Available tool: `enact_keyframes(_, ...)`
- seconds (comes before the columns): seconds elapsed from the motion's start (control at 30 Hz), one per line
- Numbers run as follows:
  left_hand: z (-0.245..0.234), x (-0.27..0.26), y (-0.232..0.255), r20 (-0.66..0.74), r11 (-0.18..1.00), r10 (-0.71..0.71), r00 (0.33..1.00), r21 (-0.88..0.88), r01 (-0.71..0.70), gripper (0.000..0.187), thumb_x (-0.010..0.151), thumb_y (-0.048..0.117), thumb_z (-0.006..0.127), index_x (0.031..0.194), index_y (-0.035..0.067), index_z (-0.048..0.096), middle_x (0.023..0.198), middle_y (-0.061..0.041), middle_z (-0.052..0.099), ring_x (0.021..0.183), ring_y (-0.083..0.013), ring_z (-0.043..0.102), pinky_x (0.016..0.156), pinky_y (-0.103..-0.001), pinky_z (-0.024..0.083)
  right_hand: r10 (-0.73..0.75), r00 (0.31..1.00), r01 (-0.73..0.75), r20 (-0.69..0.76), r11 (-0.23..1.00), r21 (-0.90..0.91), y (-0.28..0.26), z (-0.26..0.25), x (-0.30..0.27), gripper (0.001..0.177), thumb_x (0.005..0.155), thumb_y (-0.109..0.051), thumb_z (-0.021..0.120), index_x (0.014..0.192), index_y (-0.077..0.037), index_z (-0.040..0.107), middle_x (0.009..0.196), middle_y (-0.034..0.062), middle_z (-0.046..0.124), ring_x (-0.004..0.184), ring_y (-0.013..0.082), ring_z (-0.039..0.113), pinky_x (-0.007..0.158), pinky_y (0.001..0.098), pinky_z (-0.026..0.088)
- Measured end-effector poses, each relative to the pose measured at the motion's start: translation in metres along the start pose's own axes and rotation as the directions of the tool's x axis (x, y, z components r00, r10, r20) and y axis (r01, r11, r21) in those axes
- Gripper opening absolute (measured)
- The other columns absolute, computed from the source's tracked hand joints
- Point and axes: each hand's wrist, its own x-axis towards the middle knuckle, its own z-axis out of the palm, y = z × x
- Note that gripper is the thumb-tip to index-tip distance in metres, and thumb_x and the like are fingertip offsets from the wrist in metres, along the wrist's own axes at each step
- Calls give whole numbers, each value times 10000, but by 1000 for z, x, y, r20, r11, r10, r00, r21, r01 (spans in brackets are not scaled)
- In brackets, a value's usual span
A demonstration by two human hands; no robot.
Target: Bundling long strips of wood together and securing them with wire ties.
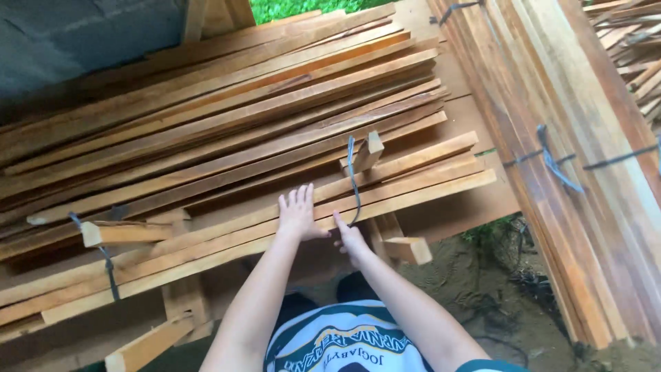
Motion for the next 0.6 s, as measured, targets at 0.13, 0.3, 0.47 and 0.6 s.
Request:
enact_keyframes(0.13,13,12,-7,-5,999,-2,1000,36,2,1408,503,782,831,1582,68,277,1529,-117,434,1377,-318,445,1118,-597,340,94,995,-95,16,982,163,-16,6,6,821,786,-781,758,1019,3,692,904,202,774,691,239,686,454,236,411)
enact_keyframes(0.3,26,16,-18,-118,999,32,992,16,-30,1333,436,826,768,1523,170,363,1373,-9,534,1256,-236,528,1024,-468,429,176,981,-195,85,838,510,-44,15,-8,865,773,-663,856,1223,24,583,980,217,657,681,301,678,380,125,316)
enact_keyframes(0.47,15,4,-15,-168,997,70,983,-18,-74,1260,504,789,764,1523,152,385,1413,-28,523,1294,-238,510,1062,-483,411,198,977,-206,75,812,546,-84,13,-48,900,804,-657,829,1290,25,499,987,138,564,671,189,567,386,121,234)
enact_keyframes(0.6,-6,-3,-7,-96,994,98,991,53,-93,1254,603,767,765,1572,119,302,1571,-84,405,1438,-267,375,1142,-525,313,196,980,-186,39,820,541,-74,19,-35,909,830,-656,804,1304,50,483,968,124,563,632,168,545,384,135,207)
